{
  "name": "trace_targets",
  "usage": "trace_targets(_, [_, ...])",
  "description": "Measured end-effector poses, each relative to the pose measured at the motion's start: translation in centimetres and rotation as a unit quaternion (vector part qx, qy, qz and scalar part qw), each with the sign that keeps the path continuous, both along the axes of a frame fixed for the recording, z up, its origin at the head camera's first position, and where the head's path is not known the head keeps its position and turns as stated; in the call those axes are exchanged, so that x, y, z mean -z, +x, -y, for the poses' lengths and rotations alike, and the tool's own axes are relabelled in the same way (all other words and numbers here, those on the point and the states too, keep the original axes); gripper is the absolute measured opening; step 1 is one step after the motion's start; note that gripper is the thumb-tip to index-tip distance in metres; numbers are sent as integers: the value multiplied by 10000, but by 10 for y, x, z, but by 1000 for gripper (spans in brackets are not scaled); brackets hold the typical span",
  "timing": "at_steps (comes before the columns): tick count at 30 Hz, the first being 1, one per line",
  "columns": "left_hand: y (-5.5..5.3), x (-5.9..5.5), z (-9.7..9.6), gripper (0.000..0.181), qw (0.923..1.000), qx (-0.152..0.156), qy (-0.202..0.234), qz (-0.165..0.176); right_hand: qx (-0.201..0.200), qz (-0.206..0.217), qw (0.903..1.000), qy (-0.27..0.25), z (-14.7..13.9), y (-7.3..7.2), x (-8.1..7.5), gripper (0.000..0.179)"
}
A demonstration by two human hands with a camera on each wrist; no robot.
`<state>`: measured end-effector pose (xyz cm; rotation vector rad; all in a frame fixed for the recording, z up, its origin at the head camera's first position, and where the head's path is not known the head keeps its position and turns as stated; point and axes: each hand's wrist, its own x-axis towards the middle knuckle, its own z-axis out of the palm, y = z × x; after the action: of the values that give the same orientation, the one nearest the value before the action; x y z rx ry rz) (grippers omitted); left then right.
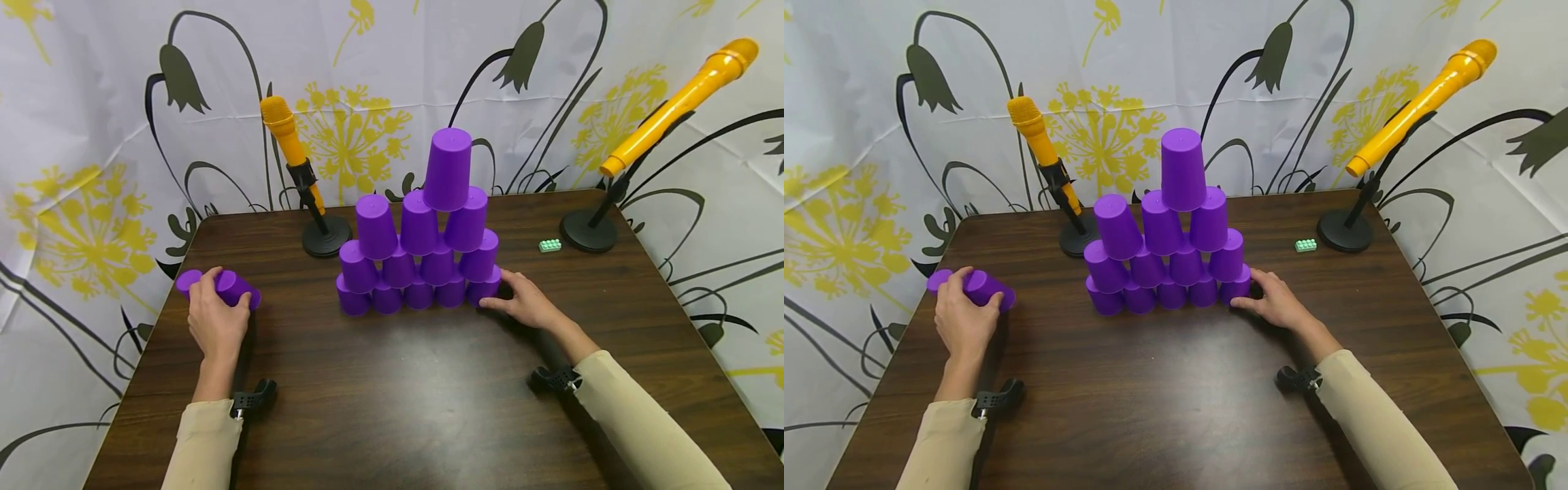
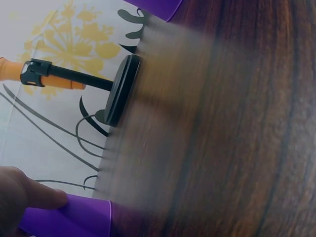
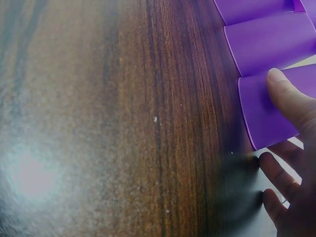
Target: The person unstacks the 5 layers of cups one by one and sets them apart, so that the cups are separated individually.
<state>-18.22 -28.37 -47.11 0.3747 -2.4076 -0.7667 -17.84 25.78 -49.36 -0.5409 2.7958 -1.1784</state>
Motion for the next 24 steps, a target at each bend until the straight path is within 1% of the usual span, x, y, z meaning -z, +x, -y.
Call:
trace_targets(6, [2, -4, 1, 68, 9999, -6, 4, -110, -25, -28, 10000, -55, 1, 0, 1, 66])
trace_targets(9, [3, -9, 0, 68, 9998, -15, 9, -199, -32, -28, 10000, -14, 1, 0, 2, 67])
trace_targets(12, [4, -17, -1, 66, 9991, -12, -23, -428, -54, -51, 10000, -15, 1, 0, 2, 66])
trace_targets(15, [2, -28, -1, 61, 9969, -24, -136, -769, -79, -88, 9999, -61, 1, 0, 1, 66])
trace_targets(18, [1, -43, -6, 56, 9936, 30, -203, -1112, -106, -88, 9999, -80, 0, 0, 0, 66])
trace_targets(20, [0, -58, -15, 51, 9910, 137, -184, -1319, -108, -71, 9999, -67, 0, 0, 0, 66])
trace_targets(22, [0, -76, -29, 46, 9869, 402, -38, -1560, -109, -44, 9999, -62, 0, -1, -1, 67])
trace_targets(24, [0, -97, -49, 42, 9802, 790, 189, -1806, -111, -35, 9999, -66, -1, -1, 0, 67])
